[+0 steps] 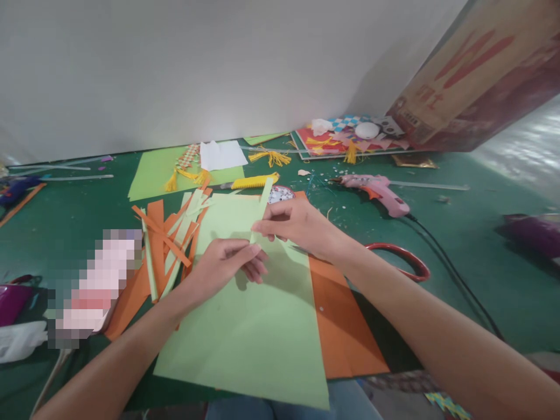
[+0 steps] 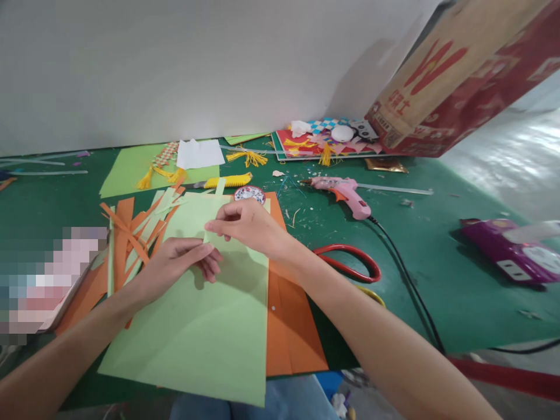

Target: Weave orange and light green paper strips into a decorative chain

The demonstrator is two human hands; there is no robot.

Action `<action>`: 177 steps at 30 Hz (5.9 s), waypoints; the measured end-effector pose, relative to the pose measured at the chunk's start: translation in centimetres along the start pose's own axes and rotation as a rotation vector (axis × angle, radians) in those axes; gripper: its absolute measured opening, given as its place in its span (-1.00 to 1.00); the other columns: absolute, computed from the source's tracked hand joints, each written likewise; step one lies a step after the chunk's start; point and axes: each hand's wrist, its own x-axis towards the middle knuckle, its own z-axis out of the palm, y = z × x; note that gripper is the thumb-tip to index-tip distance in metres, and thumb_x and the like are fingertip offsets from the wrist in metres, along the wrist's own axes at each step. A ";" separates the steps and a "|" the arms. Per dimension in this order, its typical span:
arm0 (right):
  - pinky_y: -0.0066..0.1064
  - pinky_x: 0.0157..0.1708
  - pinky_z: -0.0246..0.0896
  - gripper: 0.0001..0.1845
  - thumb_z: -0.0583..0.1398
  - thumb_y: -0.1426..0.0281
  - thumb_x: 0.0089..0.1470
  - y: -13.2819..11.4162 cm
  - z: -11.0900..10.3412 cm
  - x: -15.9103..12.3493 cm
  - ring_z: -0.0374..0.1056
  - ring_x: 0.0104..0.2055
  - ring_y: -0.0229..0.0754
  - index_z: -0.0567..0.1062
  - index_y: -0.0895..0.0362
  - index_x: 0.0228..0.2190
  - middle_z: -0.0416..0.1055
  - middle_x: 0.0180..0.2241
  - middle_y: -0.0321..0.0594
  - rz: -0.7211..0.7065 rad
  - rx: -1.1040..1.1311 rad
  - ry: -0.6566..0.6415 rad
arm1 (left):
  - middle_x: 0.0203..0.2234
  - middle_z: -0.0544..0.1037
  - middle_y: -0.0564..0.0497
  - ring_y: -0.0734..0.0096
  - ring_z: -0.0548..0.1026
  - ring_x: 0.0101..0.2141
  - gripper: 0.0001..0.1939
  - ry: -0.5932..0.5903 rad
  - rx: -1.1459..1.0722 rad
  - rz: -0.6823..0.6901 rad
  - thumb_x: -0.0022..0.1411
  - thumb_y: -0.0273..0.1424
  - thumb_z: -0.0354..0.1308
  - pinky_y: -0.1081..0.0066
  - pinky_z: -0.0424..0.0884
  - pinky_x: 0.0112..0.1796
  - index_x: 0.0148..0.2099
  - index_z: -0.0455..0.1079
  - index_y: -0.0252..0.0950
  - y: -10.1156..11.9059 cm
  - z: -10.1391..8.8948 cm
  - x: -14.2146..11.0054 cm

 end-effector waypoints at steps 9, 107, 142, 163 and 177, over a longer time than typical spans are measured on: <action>-0.49 -0.60 -0.06 -0.66 0.28 0.30 -0.11 0.1 -0.2 0.1 0.08 -0.63 -0.43 0.35 0.20 -0.73 0.22 -0.72 -0.39 0.000 0.000 0.095 | -0.52 0.54 -0.01 0.48 0.51 -0.53 -0.78 0.087 0.017 0.025 0.18 -0.34 0.08 0.51 0.42 -0.47 -0.39 0.44 -0.37 0.1 -0.2 0.0; -0.51 -0.64 -0.14 -0.68 0.25 0.29 -0.07 0.9 -0.2 0.2 0.04 -0.63 -0.44 0.38 0.21 -0.70 0.25 -0.71 -0.38 -0.032 -0.107 -0.122 | -0.56 0.53 0.03 0.51 0.51 -0.57 -0.78 0.076 0.068 0.080 0.20 -0.33 0.07 0.53 0.45 -0.49 -0.42 0.41 -0.35 -0.4 0.1 0.2; -0.50 -0.62 -0.08 -0.68 0.25 0.27 -0.07 1.0 0.1 0.2 0.07 -0.63 -0.43 0.39 0.20 -0.69 0.27 -0.70 -0.37 -0.031 -0.032 -0.105 | -0.53 0.54 0.01 0.48 0.51 -0.55 -0.72 0.100 0.114 0.108 0.23 -0.25 0.04 0.50 0.45 -0.47 -0.38 0.43 -0.34 -0.4 0.0 0.0; -0.49 -0.61 0.00 -0.74 0.20 0.28 0.01 0.8 -1.7 0.5 0.14 -0.60 -0.38 0.49 0.20 -0.56 0.29 -0.67 -0.31 -0.083 0.057 0.114 | -0.54 0.56 -0.03 0.48 0.50 -0.55 -0.71 0.014 0.105 0.031 0.19 -0.24 0.09 0.48 0.47 -0.47 -0.40 0.44 -0.36 -0.6 0.0 0.0; -0.47 -0.60 0.01 -0.76 0.18 0.30 0.00 0.7 -0.8 0.3 0.20 -0.56 -0.35 0.50 0.19 -0.57 0.36 -0.55 -0.23 -0.073 0.166 0.212 | -0.52 0.57 -0.04 0.45 0.52 -0.53 -0.70 -0.007 0.157 0.042 0.21 -0.23 0.06 0.48 0.46 -0.45 -0.39 0.45 -0.35 -0.4 -0.2 -0.3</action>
